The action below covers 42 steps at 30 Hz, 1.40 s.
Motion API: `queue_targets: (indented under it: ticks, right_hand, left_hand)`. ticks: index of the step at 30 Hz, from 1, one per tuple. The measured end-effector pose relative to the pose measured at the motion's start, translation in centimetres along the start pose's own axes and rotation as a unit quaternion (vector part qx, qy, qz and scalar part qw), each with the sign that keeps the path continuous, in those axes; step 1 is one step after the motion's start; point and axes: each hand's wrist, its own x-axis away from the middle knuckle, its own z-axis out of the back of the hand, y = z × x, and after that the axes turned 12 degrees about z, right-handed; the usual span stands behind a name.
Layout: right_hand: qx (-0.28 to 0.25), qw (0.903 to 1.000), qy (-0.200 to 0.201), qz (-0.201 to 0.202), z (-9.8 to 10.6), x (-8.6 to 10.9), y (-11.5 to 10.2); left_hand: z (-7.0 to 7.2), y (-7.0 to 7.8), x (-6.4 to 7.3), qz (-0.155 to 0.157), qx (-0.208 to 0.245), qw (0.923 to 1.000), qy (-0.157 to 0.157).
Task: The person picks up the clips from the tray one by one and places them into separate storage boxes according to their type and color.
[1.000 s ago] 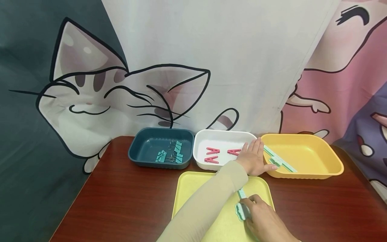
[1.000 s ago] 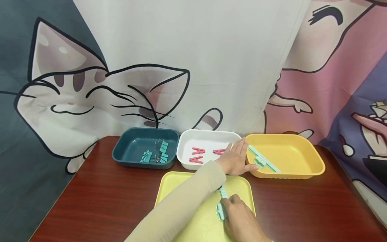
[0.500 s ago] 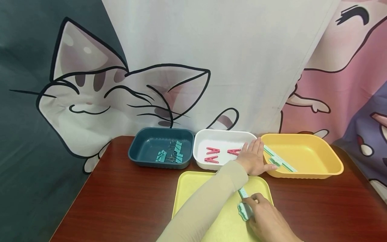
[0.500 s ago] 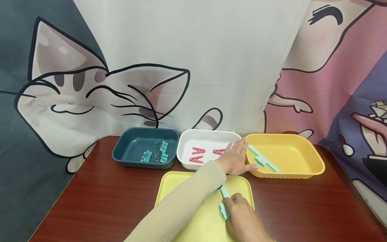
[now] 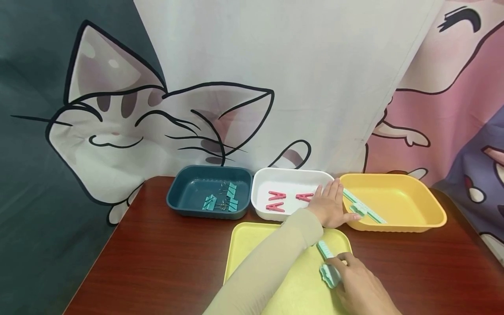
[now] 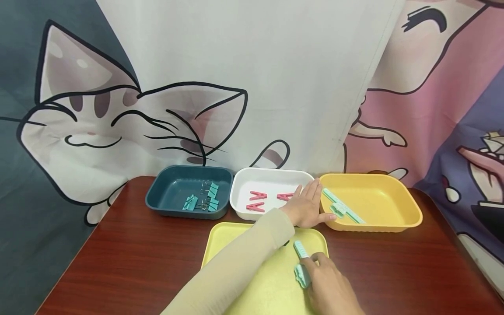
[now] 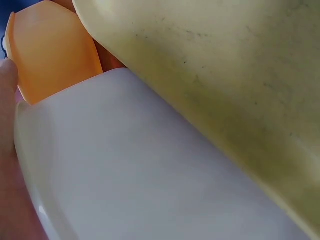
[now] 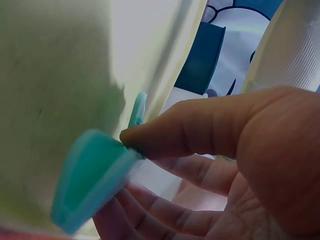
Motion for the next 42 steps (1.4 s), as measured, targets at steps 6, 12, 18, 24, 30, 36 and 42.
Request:
queue_targets:
  ticks: [6, 12, 18, 24, 30, 36, 42]
  right_hand:
    - [0.002, 0.9999, -0.009, -0.009, 0.4, 0.4, 0.4]
    - [0.010, 0.9999, 0.008, -0.008, 0.7, 0.7, 0.7]
    - [0.020, 0.9995, 0.024, -0.004, 1.1, 1.2, 1.6]
    - [0.020, 0.9994, 0.014, -0.024, 1.7, 1.5, 2.5]
    - [0.024, 0.9991, 0.030, -0.020, 1.9, 2.0, 3.1]
    - [0.034, 0.9984, 0.041, -0.017, 1.9, 2.4, 3.7]
    - [0.034, 0.9982, 0.039, -0.031, 2.2, 2.8, 4.5]
  left_hand:
    - [-0.4, 0.2, -0.4, 0.003, -0.001, 1.0000, -0.008]
    - [0.1, -0.2, 0.5, -0.002, 0.002, 0.9999, 0.016]
    - [0.5, -0.3, 1.0, -0.006, 0.002, 0.9998, 0.020]
    - [0.1, 0.0, 0.4, -0.001, -0.001, 0.9999, 0.011]
    - [-0.5, 0.2, -0.6, 0.006, -0.003, 1.0000, -0.006]
    - [-0.2, -0.1, -0.1, 0.003, 0.001, 1.0000, 0.002]
    - [0.1, -0.2, 0.4, -0.005, 0.005, 0.9999, 0.011]
